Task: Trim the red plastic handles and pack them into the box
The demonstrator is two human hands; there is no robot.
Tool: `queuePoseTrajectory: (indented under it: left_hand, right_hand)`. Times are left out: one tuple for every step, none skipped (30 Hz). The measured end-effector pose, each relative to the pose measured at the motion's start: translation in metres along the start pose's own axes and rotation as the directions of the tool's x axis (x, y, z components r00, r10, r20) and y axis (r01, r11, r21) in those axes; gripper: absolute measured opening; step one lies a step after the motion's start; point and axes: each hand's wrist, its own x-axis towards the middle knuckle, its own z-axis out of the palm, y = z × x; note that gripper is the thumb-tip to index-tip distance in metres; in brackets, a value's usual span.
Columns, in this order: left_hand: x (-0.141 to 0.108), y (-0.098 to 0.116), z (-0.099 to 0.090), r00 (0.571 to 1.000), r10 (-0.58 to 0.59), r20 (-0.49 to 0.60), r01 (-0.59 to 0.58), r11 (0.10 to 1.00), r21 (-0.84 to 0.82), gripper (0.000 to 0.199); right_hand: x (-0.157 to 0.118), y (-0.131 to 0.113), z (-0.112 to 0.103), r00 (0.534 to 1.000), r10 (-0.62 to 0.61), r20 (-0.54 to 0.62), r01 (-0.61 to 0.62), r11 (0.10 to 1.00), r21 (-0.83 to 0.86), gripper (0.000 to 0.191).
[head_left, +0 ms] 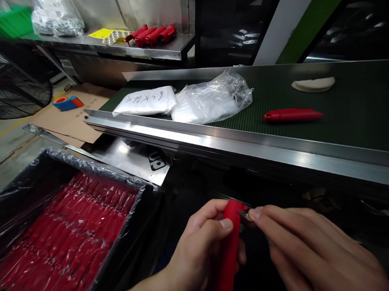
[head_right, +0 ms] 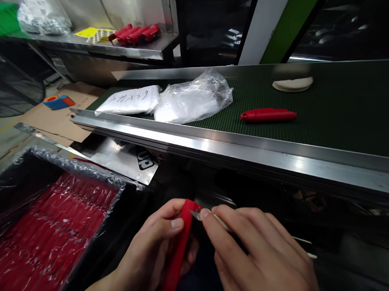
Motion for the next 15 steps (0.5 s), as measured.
queuePoseTrajectory:
  left_hand:
    - [0.001,0.001,-0.001,1.0,0.0,-0.01,0.0,1.0,0.002,0.032]
    - [0.001,0.001,-0.001,1.0,0.003,-0.015,-0.003,1.0,0.005,0.032]
    - [0.002,0.002,-0.002,1.0,0.007,-0.019,-0.007,1.0,0.006,0.032]
    - [0.002,0.002,-0.002,1.0,0.01,-0.018,-0.01,1.0,0.006,0.031]
    - [0.003,0.003,-0.001,1.0,0.015,-0.018,-0.015,1.0,0.0,0.03]
    - [0.003,0.004,-0.001,0.999,0.024,-0.022,-0.024,1.0,-0.008,0.028]
    - [0.003,0.005,0.0,0.999,0.035,-0.026,-0.036,0.999,-0.016,0.026]
    - [0.004,0.006,0.001,0.998,0.05,-0.029,-0.051,0.998,-0.022,0.024]
    - [0.004,0.008,0.002,0.997,0.069,-0.03,-0.07,0.997,-0.026,0.022]
    - [0.005,0.009,0.003,0.995,0.093,-0.03,-0.094,0.995,-0.025,0.021]
    - [0.005,0.01,0.004,0.993,0.114,-0.03,-0.115,0.993,-0.024,0.02]
    - [0.006,0.011,0.004,0.991,0.132,-0.025,-0.132,0.991,-0.022,0.02]
    - [0.007,0.012,0.004,0.989,0.144,-0.018,-0.144,0.989,-0.024,0.021]
    - [0.008,0.013,0.004,0.989,0.149,-0.009,-0.15,0.988,-0.033,0.021]
    - [0.009,0.014,0.004,0.989,0.15,0.004,-0.15,0.988,-0.043,0.021]
  right_hand:
    - [-0.001,0.0,0.0,1.0,-0.016,0.013,0.016,1.0,0.001,0.036]
    - [-0.003,-0.001,0.001,1.0,-0.02,0.02,0.02,1.0,0.007,0.037]
    - [-0.004,-0.003,0.001,1.0,-0.014,0.021,0.013,1.0,0.016,0.038]
    - [-0.005,-0.005,0.002,1.0,0.003,0.019,-0.004,1.0,0.024,0.037]
    - [-0.006,-0.007,0.003,1.0,0.022,0.018,-0.022,0.999,0.029,0.037]
    - [-0.008,-0.01,0.003,0.999,0.034,0.018,-0.034,0.999,0.029,0.037]
    - [-0.008,-0.012,0.004,0.999,0.041,0.022,-0.042,0.999,0.023,0.037]
    - [-0.009,-0.015,0.005,0.999,0.039,0.028,-0.04,0.999,0.016,0.037]
    - [-0.01,-0.017,0.006,0.999,0.04,0.034,-0.04,0.999,0.009,0.037]
    - [-0.011,-0.019,0.007,0.999,0.04,0.034,-0.04,0.999,0.003,0.038]
    - [-0.011,-0.021,0.007,0.999,0.038,0.035,-0.038,0.999,-0.001,0.038]
    - [-0.012,-0.023,0.008,0.999,0.033,0.032,-0.033,0.999,-0.001,0.039]
    - [-0.013,-0.024,0.009,0.999,0.027,0.03,-0.027,1.0,0.004,0.04]
    - [-0.014,-0.026,0.009,0.999,0.022,0.027,-0.023,1.0,0.014,0.041]
    - [-0.015,-0.027,0.01,1.0,0.021,0.022,-0.021,0.999,0.024,0.041]
